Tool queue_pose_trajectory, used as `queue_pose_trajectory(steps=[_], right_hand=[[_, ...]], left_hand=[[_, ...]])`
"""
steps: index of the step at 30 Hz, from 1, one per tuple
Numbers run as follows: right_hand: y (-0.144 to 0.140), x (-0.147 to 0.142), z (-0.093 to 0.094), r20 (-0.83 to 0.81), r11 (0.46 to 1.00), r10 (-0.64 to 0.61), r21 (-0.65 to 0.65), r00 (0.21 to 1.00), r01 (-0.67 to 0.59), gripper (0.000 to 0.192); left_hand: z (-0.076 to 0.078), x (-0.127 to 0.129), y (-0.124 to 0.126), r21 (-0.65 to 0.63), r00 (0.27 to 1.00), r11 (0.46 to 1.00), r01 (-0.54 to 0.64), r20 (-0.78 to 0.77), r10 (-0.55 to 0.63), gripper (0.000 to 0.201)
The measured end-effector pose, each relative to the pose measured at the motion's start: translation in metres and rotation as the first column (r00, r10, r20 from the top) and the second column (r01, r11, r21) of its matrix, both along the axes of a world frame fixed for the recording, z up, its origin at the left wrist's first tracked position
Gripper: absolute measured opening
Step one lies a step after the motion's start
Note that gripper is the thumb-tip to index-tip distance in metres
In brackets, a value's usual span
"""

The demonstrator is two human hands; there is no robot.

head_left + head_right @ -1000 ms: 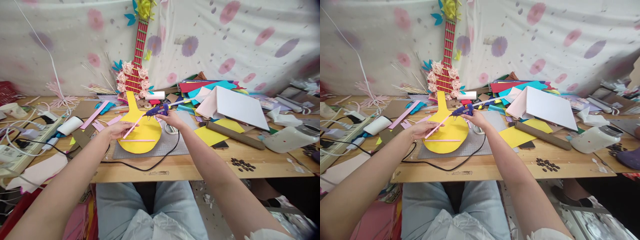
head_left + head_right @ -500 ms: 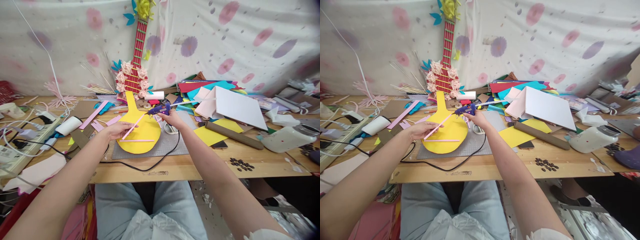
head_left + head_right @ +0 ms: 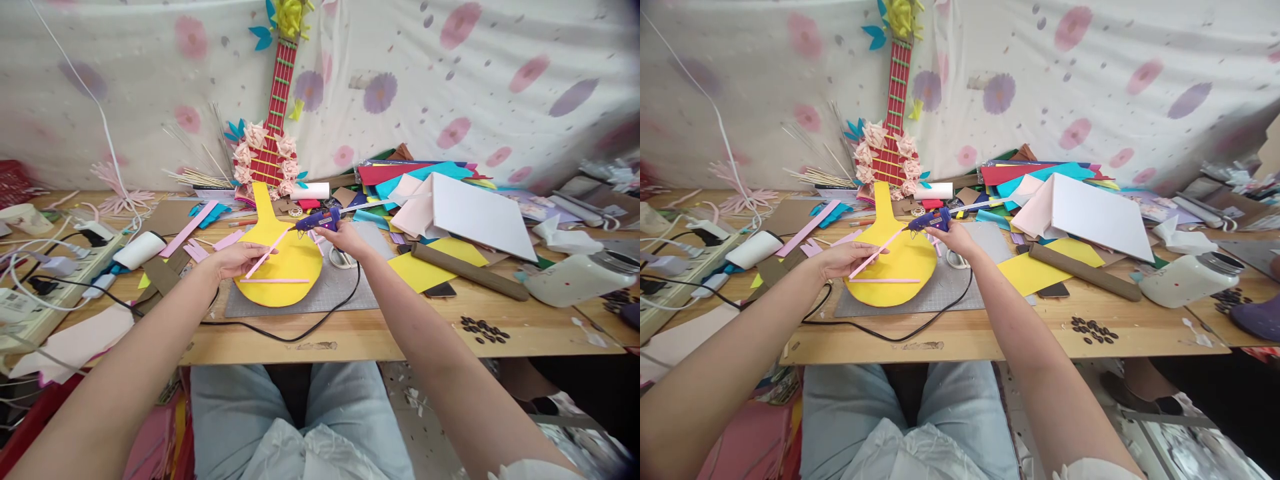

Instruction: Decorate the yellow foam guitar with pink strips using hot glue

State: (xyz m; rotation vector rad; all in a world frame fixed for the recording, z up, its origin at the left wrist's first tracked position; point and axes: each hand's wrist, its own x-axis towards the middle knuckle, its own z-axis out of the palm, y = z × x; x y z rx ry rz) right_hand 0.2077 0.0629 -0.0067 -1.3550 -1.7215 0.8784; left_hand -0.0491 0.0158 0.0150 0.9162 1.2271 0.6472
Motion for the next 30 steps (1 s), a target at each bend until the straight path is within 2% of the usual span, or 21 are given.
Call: queue_pose_trajectory(steps=[10,22,24,27,30], right_hand=[[-0.011,-0.003,0.004,0.018,0.993,0.098,-0.061,0.995,-0.097,0.046],[-0.015,0.0,0.006,-0.036,0.988,0.129,-0.082,0.991,-0.132,0.04],[-0.012,0.005,0.005,-0.058,0.995,0.068,-0.065,0.996,-0.072,0.041],[-0.001,0.018,-0.005,-0.109,0.989,-0.148,-0.038,0.983,0.145,0.045],[0.012,0.041,-0.024,-0.133,0.91,-0.413,-0.022,0.901,0.413,0.05]], left_hand=[[0.001,0.001,0.0,0.001,1.0,1.0,0.015,0.007,-0.015,0.013],[0.002,0.002,-0.001,0.003,1.0,1.0,-0.007,0.005,0.007,0.011],[0.001,0.001,0.0,0.01,1.0,1.0,0.0,0.012,0.0,0.011],[0.0,-0.003,0.002,0.036,1.0,0.999,0.015,0.015,-0.016,0.013],[-0.001,-0.008,0.006,0.11,0.999,0.994,0.009,-0.043,-0.004,0.02]])
